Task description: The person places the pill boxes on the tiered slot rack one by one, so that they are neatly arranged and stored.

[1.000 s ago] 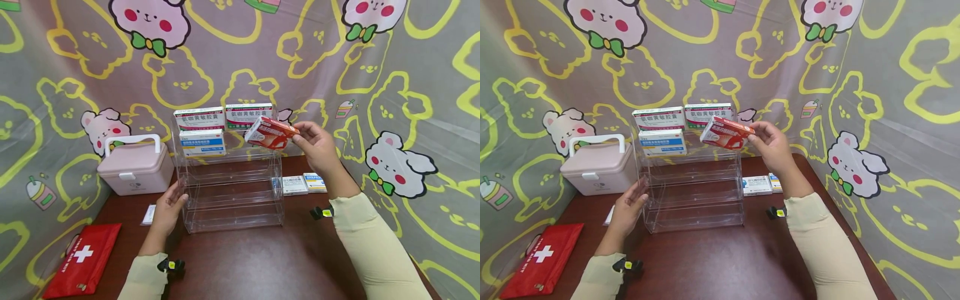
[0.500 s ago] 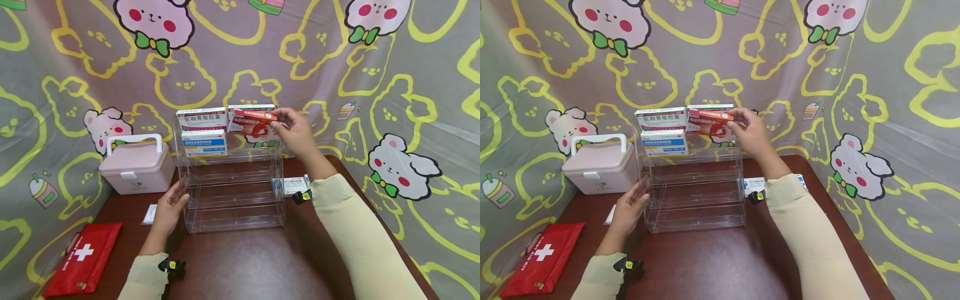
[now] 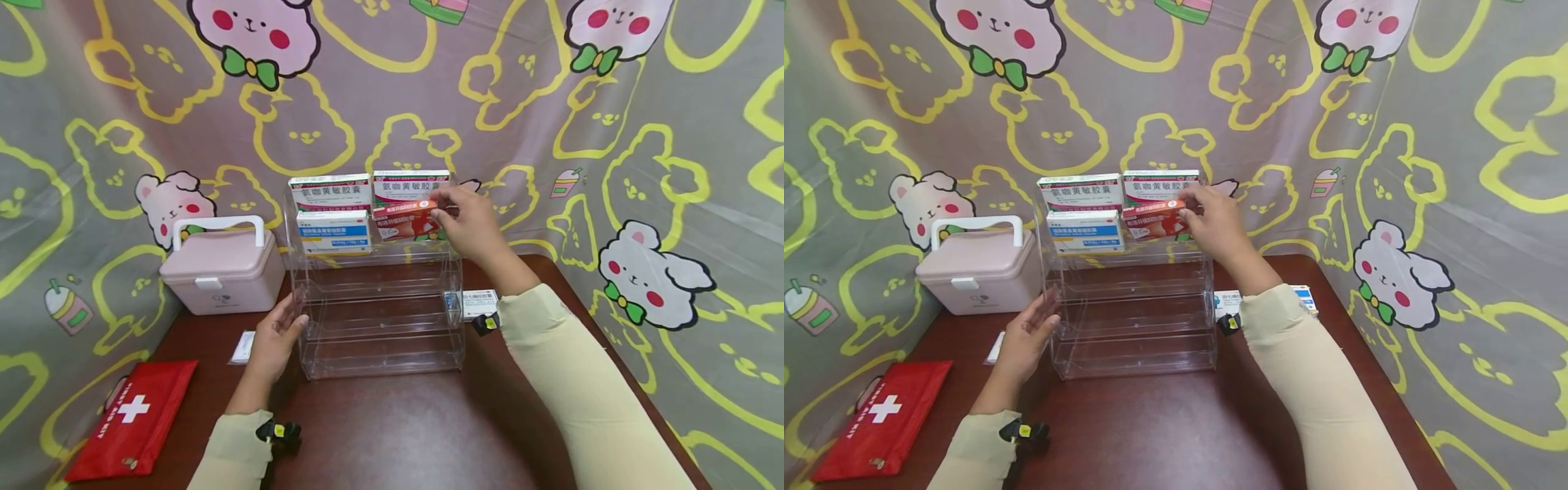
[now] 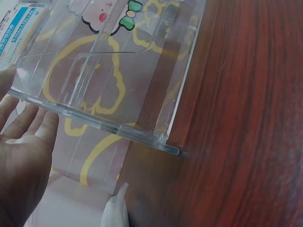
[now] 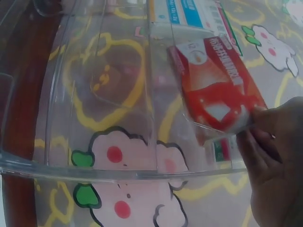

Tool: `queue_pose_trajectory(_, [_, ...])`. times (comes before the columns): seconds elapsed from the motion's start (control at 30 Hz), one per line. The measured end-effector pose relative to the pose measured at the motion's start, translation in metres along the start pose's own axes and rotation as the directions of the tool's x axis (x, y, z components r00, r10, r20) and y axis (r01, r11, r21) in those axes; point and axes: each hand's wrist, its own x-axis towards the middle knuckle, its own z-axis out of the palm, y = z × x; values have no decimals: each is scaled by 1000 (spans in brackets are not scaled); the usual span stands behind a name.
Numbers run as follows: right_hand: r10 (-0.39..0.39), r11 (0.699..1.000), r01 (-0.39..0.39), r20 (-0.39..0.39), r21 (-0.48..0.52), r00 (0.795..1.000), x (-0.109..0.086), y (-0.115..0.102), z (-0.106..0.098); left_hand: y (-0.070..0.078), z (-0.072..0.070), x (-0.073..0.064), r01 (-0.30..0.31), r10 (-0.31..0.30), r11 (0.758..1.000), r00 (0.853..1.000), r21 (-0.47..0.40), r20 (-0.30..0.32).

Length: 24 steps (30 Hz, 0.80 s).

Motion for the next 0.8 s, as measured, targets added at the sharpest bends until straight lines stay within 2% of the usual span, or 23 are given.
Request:
queue_pose_trajectory(0.27, [-8,979,19,55,-203,998,-2,-8,3,3,-2,0,29,-29,1000,1000,4,4])
queue_pose_trajectory(0.4, [-7,967,31,95,-252,995,-3,-11,3,3,-1,-2,21,-21,1000,1000,3,5])
queue_pose_trajectory(0.63, [-92,915,151,170,-375,981,-1,-15,4,2,-2,-2,9,-9,1000,1000,20,2])
queue_pose_trajectory(0.8, [-93,899,160,180,-408,979,-4,-14,5,1,-1,-1,13,-13,1000,1000,23,3])
